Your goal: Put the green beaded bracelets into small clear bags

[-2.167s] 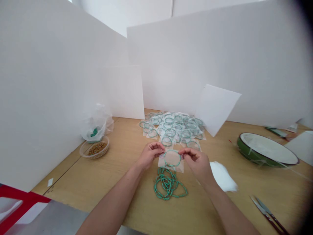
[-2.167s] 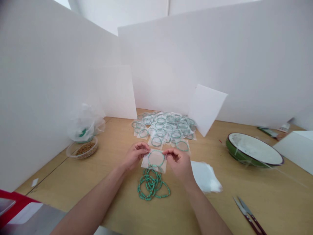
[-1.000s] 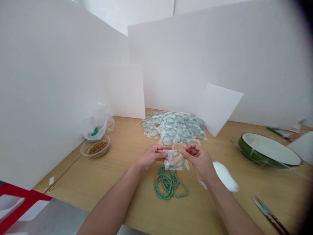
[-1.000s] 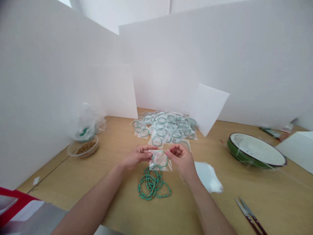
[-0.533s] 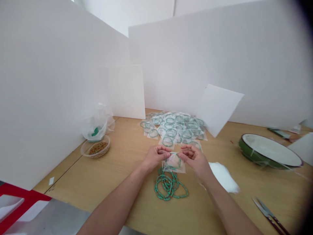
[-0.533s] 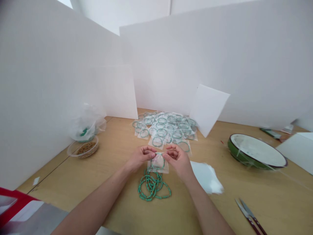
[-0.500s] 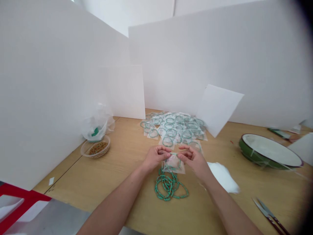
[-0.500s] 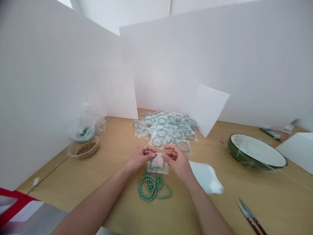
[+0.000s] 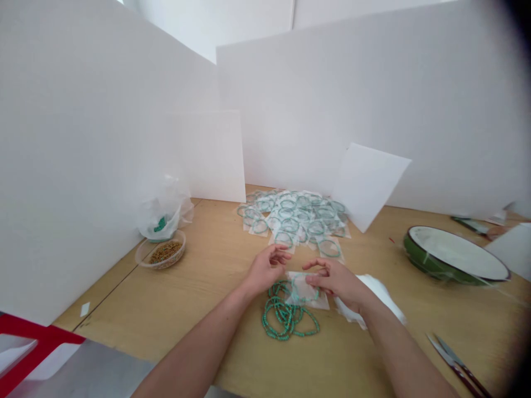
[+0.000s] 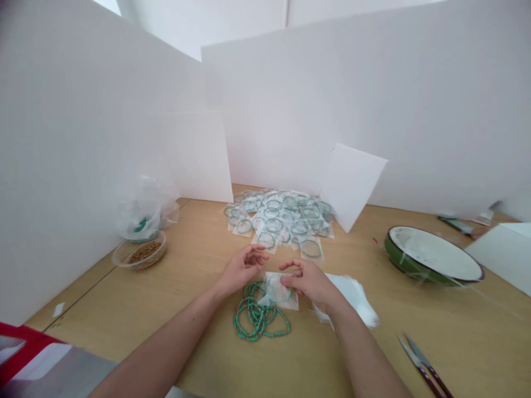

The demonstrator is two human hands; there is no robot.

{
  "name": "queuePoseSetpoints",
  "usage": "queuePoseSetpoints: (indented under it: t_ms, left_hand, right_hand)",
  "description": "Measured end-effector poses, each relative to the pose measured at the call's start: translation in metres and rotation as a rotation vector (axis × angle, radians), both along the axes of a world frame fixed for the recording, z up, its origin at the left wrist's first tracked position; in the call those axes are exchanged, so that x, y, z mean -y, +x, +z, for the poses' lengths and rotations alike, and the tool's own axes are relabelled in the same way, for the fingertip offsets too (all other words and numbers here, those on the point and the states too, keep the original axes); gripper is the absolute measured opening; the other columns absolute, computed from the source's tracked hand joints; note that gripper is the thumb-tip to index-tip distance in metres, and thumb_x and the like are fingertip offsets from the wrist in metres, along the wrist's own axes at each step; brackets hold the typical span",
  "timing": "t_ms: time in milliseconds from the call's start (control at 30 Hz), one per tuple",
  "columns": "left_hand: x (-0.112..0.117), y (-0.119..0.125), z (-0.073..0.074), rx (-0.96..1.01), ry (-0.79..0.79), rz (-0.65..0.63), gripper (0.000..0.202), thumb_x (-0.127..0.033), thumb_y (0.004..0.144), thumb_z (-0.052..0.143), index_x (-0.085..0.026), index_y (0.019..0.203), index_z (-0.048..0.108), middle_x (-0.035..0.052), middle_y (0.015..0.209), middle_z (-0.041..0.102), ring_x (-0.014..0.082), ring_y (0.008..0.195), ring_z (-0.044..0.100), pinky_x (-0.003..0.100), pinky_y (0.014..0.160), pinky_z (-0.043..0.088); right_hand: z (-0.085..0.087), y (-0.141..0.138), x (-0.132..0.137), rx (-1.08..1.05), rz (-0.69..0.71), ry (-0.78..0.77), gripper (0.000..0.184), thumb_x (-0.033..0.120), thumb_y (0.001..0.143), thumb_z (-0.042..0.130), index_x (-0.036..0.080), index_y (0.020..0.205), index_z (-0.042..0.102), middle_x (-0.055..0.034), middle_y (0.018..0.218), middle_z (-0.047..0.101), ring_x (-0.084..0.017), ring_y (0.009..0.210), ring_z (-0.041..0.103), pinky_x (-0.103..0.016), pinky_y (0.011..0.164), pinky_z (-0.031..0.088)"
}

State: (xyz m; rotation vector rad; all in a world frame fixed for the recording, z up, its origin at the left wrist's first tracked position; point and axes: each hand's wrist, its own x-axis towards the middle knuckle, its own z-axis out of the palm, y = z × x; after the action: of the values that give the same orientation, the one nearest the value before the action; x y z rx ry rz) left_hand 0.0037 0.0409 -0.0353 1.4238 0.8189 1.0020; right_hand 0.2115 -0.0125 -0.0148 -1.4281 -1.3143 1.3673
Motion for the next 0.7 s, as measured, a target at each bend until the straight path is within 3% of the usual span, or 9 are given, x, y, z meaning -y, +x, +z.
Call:
queuePoseSetpoints:
  t_ms: [67,167,200,267,367,433,567,700]
  left_hand:
    - [-0.005,-0.001,-0.002,0.02,0.008,0.106,0.044,-0.011,0.068,0.07,-0.017,0.109,0.058,0.0075,0.097,0.069,0.0162,0.084,0.062,0.029,0.078,0.045]
    - [-0.011,-0.002,-0.005,0.045,-0.01,0.175,0.043,-0.013,0.07,0.069,-0.018,0.11,0.055,0.0051,0.093,0.067,0.015,0.082,0.061,0.028,0.076,0.045]
    - [-0.012,-0.003,-0.005,0.052,-0.012,0.189,0.042,-0.013,0.07,0.069,-0.018,0.109,0.055,0.0044,0.092,0.067,0.0146,0.082,0.061,0.027,0.076,0.045]
    - [-0.013,-0.003,-0.006,0.056,-0.01,0.208,0.041,-0.012,0.069,0.068,-0.019,0.108,0.055,0.0033,0.09,0.067,0.014,0.081,0.061,0.027,0.076,0.045]
    - [-0.014,-0.004,-0.006,0.047,0.003,0.221,0.04,-0.011,0.07,0.066,-0.019,0.108,0.055,0.0026,0.088,0.066,0.0136,0.079,0.061,0.026,0.075,0.045]
    - [-0.014,-0.005,-0.006,0.049,0.002,0.237,0.039,-0.012,0.07,0.066,-0.018,0.107,0.055,0.002,0.086,0.066,0.0134,0.077,0.06,0.026,0.074,0.045]
    - [-0.015,-0.005,-0.006,0.065,0.015,0.251,0.037,-0.013,0.071,0.065,-0.018,0.107,0.054,0.0015,0.085,0.065,0.0129,0.073,0.059,0.026,0.073,0.045]
    - [-0.014,-0.004,-0.006,0.073,0.013,0.243,0.036,-0.014,0.072,0.063,-0.018,0.106,0.053,0.0018,0.085,0.065,0.0127,0.071,0.059,0.027,0.072,0.046]
  right_hand:
    - [0.0,0.005,-0.004,-0.139,-0.181,0.077,0.047,0.042,0.067,0.08,0.02,0.103,0.06,0.0004,0.068,0.07,-0.012,0.051,0.058,-0.023,0.048,0.043]
    - [-0.001,0.011,-0.012,-0.28,-0.378,0.27,0.058,0.05,0.069,0.075,0.024,0.115,0.052,-0.0044,0.087,0.074,-0.021,0.079,0.07,-0.034,0.071,0.055]
    - [-0.001,0.014,-0.014,-0.216,-0.397,0.304,0.059,0.051,0.071,0.073,0.024,0.118,0.051,-0.0054,0.089,0.074,-0.023,0.083,0.07,-0.037,0.075,0.055]
    - [-0.001,0.023,-0.015,0.127,-0.405,0.34,0.052,0.049,0.075,0.068,0.022,0.118,0.054,-0.0068,0.085,0.073,-0.026,0.08,0.07,-0.042,0.075,0.054]
    - [-0.001,0.044,-0.006,0.839,-0.353,0.354,0.03,0.036,0.077,0.064,0.017,0.1,0.066,-0.0128,0.081,0.072,-0.031,0.077,0.068,-0.045,0.073,0.049]
    - [-0.003,0.06,0.008,1.145,-0.29,0.288,0.02,0.034,0.077,0.064,0.017,0.085,0.07,-0.0174,0.081,0.072,-0.034,0.08,0.068,-0.043,0.071,0.048]
    - [-0.013,0.08,0.045,1.298,-0.16,0.111,0.018,0.03,0.077,0.062,0.021,0.062,0.066,-0.0162,0.076,0.071,-0.031,0.072,0.069,-0.039,0.064,0.047]
    - [-0.041,0.086,0.077,1.283,-0.192,0.248,0.019,0.023,0.078,0.055,0.025,0.066,0.068,-0.011,0.085,0.074,-0.029,0.084,0.069,-0.04,0.074,0.051]
